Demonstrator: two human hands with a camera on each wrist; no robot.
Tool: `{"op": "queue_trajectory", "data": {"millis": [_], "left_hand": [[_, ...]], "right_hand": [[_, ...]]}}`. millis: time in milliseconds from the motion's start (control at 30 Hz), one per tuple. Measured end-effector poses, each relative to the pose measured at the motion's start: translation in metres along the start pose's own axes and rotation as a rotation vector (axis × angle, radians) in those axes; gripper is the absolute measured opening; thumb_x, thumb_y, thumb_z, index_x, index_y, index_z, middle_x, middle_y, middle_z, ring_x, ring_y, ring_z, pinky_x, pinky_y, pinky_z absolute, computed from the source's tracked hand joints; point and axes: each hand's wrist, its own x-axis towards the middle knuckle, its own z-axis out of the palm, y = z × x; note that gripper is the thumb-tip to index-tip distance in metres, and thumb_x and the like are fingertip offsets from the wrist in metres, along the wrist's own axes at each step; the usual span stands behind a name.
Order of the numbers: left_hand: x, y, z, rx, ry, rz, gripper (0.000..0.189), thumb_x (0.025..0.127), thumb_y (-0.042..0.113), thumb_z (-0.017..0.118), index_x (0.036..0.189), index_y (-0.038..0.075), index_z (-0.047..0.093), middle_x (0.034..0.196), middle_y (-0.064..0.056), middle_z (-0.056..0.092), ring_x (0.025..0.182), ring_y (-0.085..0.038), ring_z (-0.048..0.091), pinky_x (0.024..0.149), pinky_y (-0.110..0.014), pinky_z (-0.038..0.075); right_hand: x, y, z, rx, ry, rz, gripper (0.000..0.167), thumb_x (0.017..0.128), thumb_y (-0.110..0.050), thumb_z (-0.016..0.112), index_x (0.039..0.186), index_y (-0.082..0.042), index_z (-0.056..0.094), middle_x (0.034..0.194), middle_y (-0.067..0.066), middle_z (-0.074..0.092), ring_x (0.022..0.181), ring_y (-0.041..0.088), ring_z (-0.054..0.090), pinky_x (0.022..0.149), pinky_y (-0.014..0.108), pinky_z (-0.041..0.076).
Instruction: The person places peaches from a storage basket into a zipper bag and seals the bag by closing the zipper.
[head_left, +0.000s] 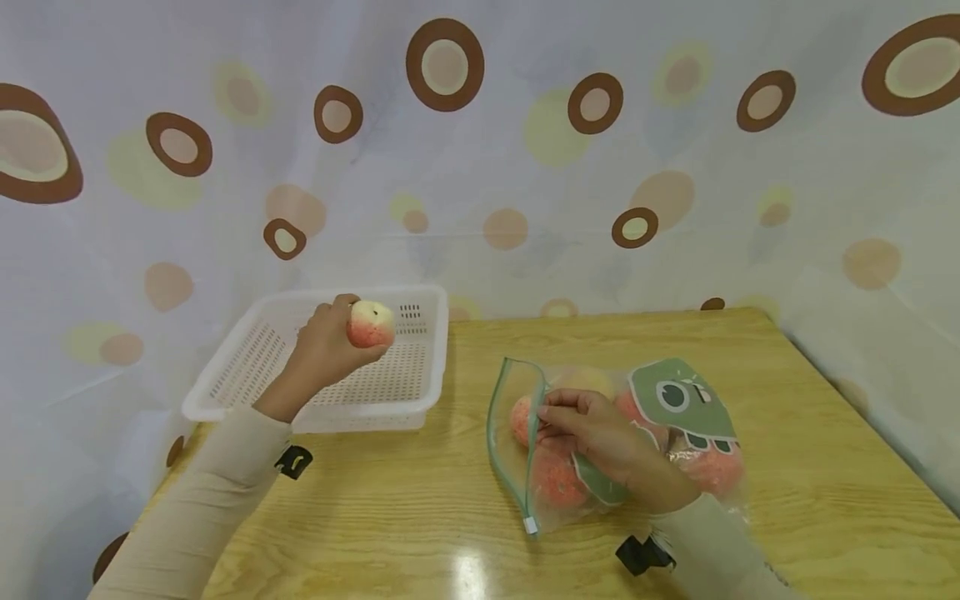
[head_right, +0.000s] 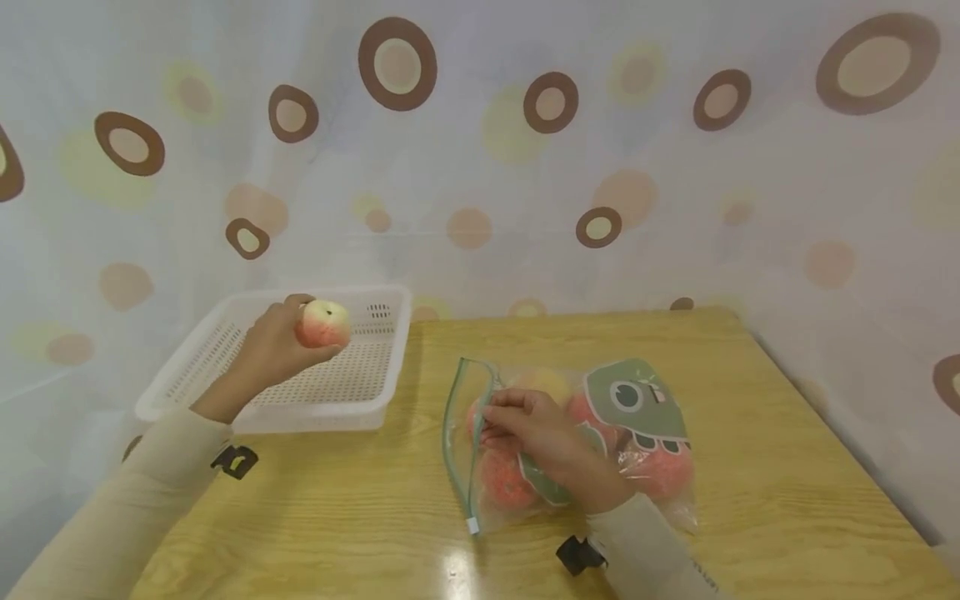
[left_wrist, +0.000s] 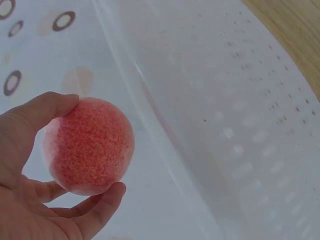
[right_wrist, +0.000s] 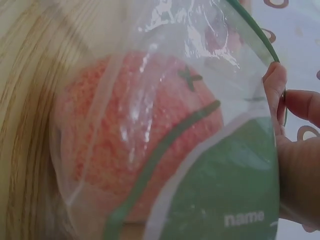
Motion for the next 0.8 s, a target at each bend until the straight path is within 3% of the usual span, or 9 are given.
{"op": "queue_trajectory", "data": {"millis": [200, 400, 667, 800], "left_hand": [[-0.023, 0.037, 0.009, -0.036, -0.010, 0.128, 0.074, 0.074, 0.029, 0.081, 0.132, 0.002, 0.045, 0.110, -0.021, 0.054, 0.094, -0.034, 0.058, 0.078, -0.051, 0.051], [-0.049, 0.067, 0.033, -0.045, -0.030, 0.260, 0.079, 0.070, 0.030, 0.085, 0.134, 0.005, 0.046, 0.113, -0.018, 0.055, 0.090, -0.030, 0.061, 0.072, -0.045, 0.054], [-0.070, 0.088, 0.081, -0.118, -0.207, 0.400, 0.074, 0.071, 0.028, 0.085, 0.131, 0.007, 0.048, 0.113, -0.015, 0.055, 0.092, -0.024, 0.061, 0.071, -0.031, 0.054], [-0.078, 0.090, 0.094, -0.141, -0.279, 0.418, 0.073, 0.071, 0.028, 0.085, 0.132, 0.010, 0.048, 0.112, -0.014, 0.055, 0.093, -0.022, 0.060, 0.072, -0.029, 0.053]], "right_hand": [[-0.003, -0.001, 0.004, -0.026, 0.019, -0.008, 0.005, 0.095, -0.004, 0.054, 0.093, -0.006, 0.058, 0.080, -0.001, 0.066, 0.072, 0.008, 0.066, 0.067, 0.019, 0.054], [-0.004, -0.003, 0.005, -0.040, 0.022, -0.015, 0.004, 0.096, -0.004, 0.054, 0.094, -0.006, 0.058, 0.080, -0.001, 0.066, 0.072, 0.008, 0.065, 0.067, 0.020, 0.054], [-0.005, -0.008, 0.003, -0.069, 0.032, -0.024, 0.004, 0.096, -0.008, 0.056, 0.096, -0.005, 0.057, 0.082, -0.001, 0.065, 0.074, 0.009, 0.065, 0.070, 0.023, 0.055], [-0.005, -0.007, 0.003, -0.079, 0.004, -0.031, 0.004, 0.097, -0.009, 0.055, 0.097, -0.005, 0.057, 0.083, 0.000, 0.064, 0.075, 0.010, 0.065, 0.072, 0.025, 0.055]]}}
